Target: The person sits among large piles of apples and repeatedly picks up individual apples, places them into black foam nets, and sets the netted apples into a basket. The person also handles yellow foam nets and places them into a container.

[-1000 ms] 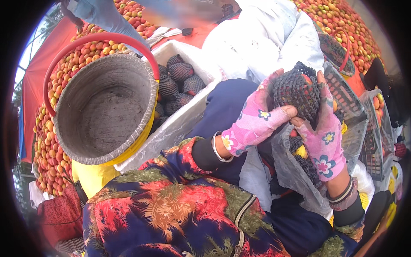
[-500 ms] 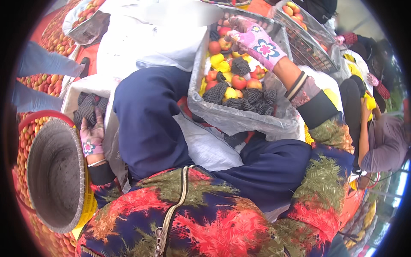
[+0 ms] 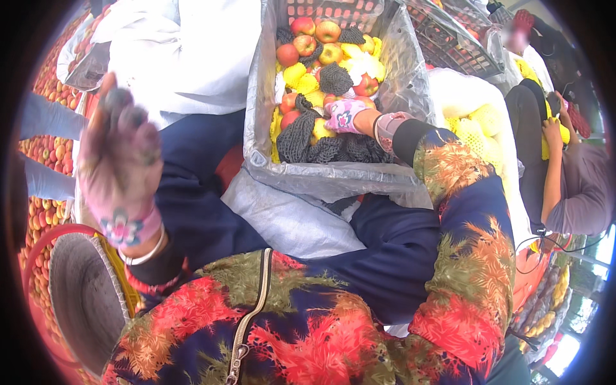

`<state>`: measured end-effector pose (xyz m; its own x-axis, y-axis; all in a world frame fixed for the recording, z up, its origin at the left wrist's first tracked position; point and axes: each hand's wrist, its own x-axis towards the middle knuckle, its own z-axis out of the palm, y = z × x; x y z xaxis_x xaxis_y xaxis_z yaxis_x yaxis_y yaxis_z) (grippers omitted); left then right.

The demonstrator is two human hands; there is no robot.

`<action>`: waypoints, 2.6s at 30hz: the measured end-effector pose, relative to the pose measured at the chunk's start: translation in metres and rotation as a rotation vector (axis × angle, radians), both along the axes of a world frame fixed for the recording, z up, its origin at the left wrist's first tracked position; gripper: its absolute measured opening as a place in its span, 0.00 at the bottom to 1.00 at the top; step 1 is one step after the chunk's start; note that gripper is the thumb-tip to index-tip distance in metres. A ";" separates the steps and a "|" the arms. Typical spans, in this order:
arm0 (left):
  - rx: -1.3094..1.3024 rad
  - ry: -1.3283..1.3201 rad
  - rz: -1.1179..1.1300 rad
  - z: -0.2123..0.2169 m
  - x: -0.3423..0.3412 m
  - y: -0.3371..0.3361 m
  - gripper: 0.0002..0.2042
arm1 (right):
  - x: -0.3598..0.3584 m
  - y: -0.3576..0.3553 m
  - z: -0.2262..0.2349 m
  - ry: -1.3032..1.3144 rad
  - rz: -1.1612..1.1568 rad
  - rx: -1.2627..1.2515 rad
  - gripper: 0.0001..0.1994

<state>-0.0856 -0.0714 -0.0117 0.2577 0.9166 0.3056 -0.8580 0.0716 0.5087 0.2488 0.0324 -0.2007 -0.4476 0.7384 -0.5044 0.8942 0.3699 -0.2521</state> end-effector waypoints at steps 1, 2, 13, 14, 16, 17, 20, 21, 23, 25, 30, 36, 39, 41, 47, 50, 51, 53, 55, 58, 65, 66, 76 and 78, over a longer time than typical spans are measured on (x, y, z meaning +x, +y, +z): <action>0.079 -0.046 -0.063 -0.007 0.012 0.027 0.22 | 0.000 0.005 0.008 0.045 -0.044 0.019 0.17; 0.154 -0.094 -0.116 -0.016 0.021 0.045 0.21 | -0.003 0.011 0.013 0.087 -0.079 0.035 0.16; -0.323 0.158 0.236 -0.083 0.035 0.073 0.16 | -0.057 -0.006 -0.004 0.099 0.450 0.145 0.14; -0.325 0.178 0.253 -0.081 0.037 0.073 0.16 | -0.051 0.001 -0.001 0.322 0.335 0.205 0.12; -0.321 0.210 0.299 -0.079 0.038 0.072 0.15 | -0.049 0.028 0.029 0.415 0.143 0.206 0.12; -0.336 0.232 0.304 -0.079 0.038 0.072 0.15 | -0.041 0.040 0.037 0.487 0.144 0.262 0.12; -0.301 0.355 0.344 -0.079 0.041 0.066 0.18 | -0.041 0.050 0.089 0.732 -0.301 -0.202 0.13; -0.307 0.397 0.333 -0.075 0.045 0.064 0.17 | -0.043 0.044 0.110 0.745 -0.332 -0.257 0.14; -0.231 0.528 0.294 -0.075 0.053 0.063 0.18 | -0.047 0.022 0.151 0.739 -0.363 -0.289 0.16; -0.108 0.682 0.311 -0.074 0.061 0.056 0.19 | -0.048 0.008 0.157 0.771 -0.300 -0.214 0.17; -0.052 0.548 0.035 -0.062 0.080 0.044 0.14 | -0.046 -0.026 0.192 0.656 -0.333 -0.177 0.17; 0.063 0.971 0.594 -0.102 0.087 0.052 0.12 | -0.057 -0.025 0.175 0.521 -0.112 0.534 0.20; 0.187 0.966 0.711 -0.083 0.089 0.042 0.17 | -0.075 -0.031 0.157 0.805 -0.139 0.149 0.26; 0.274 1.041 0.742 -0.061 0.087 0.034 0.20 | -0.079 -0.037 0.156 0.796 -0.184 0.153 0.36; 0.098 1.106 0.825 -0.055 0.070 0.042 0.15 | -0.069 -0.039 0.197 0.936 -0.211 0.507 0.19; 0.236 1.066 0.810 -0.047 0.079 0.029 0.16 | -0.091 -0.045 0.185 0.843 -0.215 0.053 0.24; 0.243 1.047 0.734 -0.052 0.084 0.026 0.16 | -0.093 -0.045 0.182 0.818 -0.229 -0.055 0.26; 0.236 0.847 0.499 -0.051 0.087 0.024 0.18 | -0.090 -0.042 0.177 0.948 -0.217 -0.110 0.25; 0.194 0.731 0.450 -0.051 0.085 0.021 0.19 | -0.091 -0.048 0.201 0.845 -0.274 -0.252 0.23; 0.103 0.544 0.322 -0.037 0.082 0.015 0.19 | -0.074 -0.032 0.171 0.937 -0.132 -0.299 0.21; 0.750 1.331 0.553 -0.038 0.080 0.008 0.13 | -0.064 -0.012 0.159 0.910 -0.399 -0.006 0.14; 0.629 1.459 0.593 -0.046 0.085 0.010 0.12 | -0.071 -0.019 0.166 0.804 -0.424 0.132 0.14; -0.323 0.145 -0.208 -0.061 0.076 0.036 0.16 | -0.097 -0.056 0.176 0.549 0.087 0.565 0.14; -0.346 0.012 0.055 -0.072 0.076 0.049 0.18 | -0.104 -0.068 0.181 0.533 0.197 0.585 0.12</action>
<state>-0.0096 -0.0223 -0.0838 0.2064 0.9781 -0.0284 -0.8593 0.1951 0.4729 0.1450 -0.0358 -0.0199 -0.6677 0.6989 0.2564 0.6133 0.7117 -0.3426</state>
